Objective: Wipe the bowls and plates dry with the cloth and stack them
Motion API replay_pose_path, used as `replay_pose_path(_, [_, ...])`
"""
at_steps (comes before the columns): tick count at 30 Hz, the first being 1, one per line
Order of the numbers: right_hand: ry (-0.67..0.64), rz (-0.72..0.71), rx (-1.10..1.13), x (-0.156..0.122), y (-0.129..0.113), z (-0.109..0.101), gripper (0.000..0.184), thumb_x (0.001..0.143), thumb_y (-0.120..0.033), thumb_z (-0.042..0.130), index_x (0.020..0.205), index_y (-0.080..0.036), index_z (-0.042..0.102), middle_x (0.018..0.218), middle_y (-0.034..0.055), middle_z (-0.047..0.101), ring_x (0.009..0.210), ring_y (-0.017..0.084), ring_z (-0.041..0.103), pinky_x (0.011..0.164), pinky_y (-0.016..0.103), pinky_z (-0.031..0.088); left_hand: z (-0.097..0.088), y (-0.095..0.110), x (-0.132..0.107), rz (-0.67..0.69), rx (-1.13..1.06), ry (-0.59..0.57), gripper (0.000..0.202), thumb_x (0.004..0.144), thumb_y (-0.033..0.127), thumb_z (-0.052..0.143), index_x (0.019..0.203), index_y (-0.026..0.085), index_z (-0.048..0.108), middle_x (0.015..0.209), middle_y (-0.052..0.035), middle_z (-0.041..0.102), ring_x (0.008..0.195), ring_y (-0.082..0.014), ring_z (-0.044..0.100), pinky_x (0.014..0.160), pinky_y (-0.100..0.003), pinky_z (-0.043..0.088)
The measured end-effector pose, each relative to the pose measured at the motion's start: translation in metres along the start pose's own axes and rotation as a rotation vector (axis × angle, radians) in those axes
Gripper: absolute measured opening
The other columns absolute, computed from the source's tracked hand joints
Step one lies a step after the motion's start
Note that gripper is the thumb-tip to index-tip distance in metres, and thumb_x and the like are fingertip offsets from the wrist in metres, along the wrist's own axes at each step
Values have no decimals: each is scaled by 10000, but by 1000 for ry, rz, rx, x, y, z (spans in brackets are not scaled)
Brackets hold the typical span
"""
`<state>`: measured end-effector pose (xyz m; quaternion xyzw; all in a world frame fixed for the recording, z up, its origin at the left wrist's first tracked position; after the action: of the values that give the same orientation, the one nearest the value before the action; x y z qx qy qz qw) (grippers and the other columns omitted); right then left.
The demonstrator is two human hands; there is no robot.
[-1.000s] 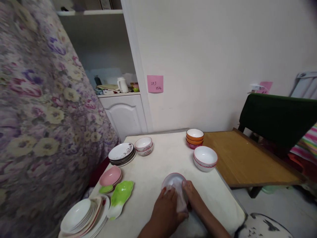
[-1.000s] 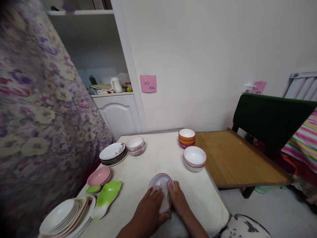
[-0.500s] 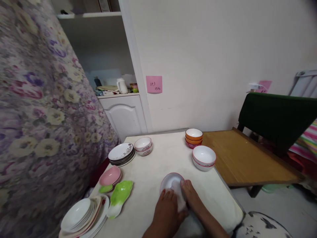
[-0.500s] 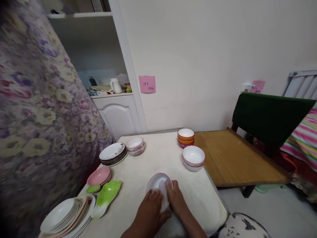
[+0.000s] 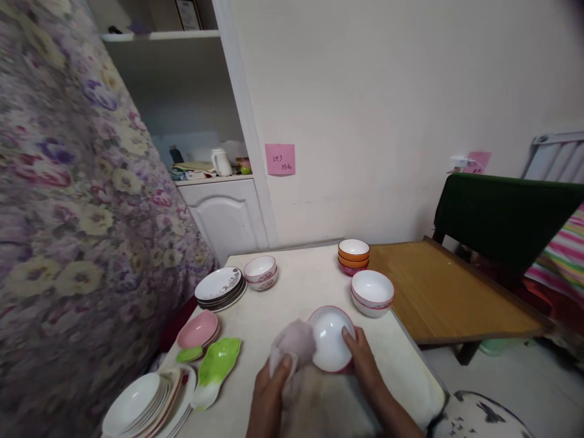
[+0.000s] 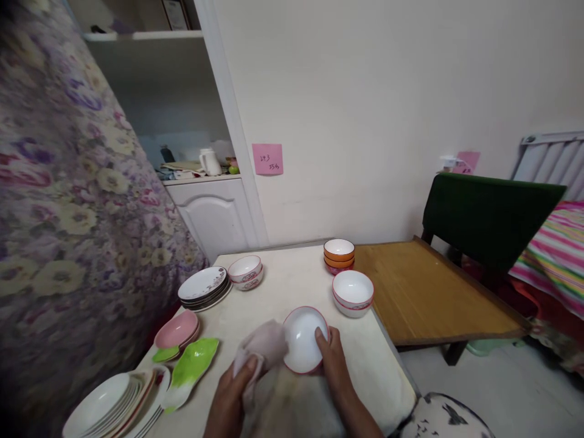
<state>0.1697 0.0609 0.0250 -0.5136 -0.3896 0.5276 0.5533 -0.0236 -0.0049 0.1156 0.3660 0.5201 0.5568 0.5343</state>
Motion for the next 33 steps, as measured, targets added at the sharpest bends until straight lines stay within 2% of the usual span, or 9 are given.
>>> replay_pose_path(4, [105,-90,71,-13,-21,-5,548,785,-562,538,1201,-207,508,1090,67,649,1039,256,589,851,370,491,-19,-22,3,-191,-477,96,383,759,269,664,1121,148,627,1105,-90,720,1059,-263,646,981,-470,485])
replay_pose_path(6, [154,-161,65,-24,-32,-5,542,790,-533,548,1221,-210,492,1131,64,643,1098,254,566,920,367,462,-8,-33,0,-290,-581,23,413,781,243,643,1179,143,598,1137,-107,710,1069,-277,645,996,-544,463])
replay_pose_path(9, [137,-207,-5,-39,-39,4,499,817,-500,525,1225,-220,461,1190,60,610,1145,241,538,982,363,419,24,-40,-7,-284,-627,-151,495,815,318,603,1275,148,534,1183,-117,693,1127,-287,616,1029,-497,434])
replay_pose_path(13, [-9,-227,-83,-53,-33,21,455,834,-424,506,1230,-218,418,1215,72,579,1145,235,533,999,368,405,40,-56,-5,-192,-561,-89,650,791,267,641,1380,206,374,1070,-86,737,1068,-252,652,928,-374,493])
replay_pose_path(16, [-141,-267,-137,-58,-31,29,471,816,-310,498,1257,-208,371,1247,83,548,1165,237,512,1021,390,387,23,-69,6,-188,-415,29,647,746,233,670,1325,141,397,859,-70,761,906,-252,697,761,-332,538])
replay_pose_path(20, [-256,-257,-272,-52,-37,26,574,703,-115,461,1266,-193,383,1271,83,536,1196,239,486,1057,424,345,-4,-66,26,-92,-156,-37,541,727,247,668,1224,135,484,801,-40,749,654,-193,674,607,-286,516])
replay_pose_path(23, [-310,-200,-299,-47,-37,25,525,683,-126,500,1202,-190,457,1176,73,602,1128,257,544,1021,433,388,-11,-62,37,-62,-39,-99,482,701,222,676,1158,141,544,808,-25,746,607,-160,646,610,-267,509])
replay_pose_path(28, [-211,-256,-165,-45,-16,35,706,696,-299,616,1333,-160,347,1379,144,472,1292,286,440,1101,431,337,-4,-68,36,-112,-189,132,548,668,184,650,1198,176,512,693,16,723,523,-157,627,586,-281,510])
replay_pose_path(33, [-150,-299,-146,-50,-4,46,813,613,-103,492,1387,-136,247,1451,147,407,1364,254,358,1160,431,240,0,-82,28,-203,-326,217,724,652,208,659,1325,198,391,589,47,682,556,-196,653,526,-269,483])
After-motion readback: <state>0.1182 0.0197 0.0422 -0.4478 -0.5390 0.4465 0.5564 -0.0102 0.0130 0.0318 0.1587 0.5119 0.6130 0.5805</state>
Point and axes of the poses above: each hand's wrist, its own x-axis towards the middle knuckle, its own z-axis out of the palm, y = z × x, the point moved 5 cm from there along x, towards the middle knuckle
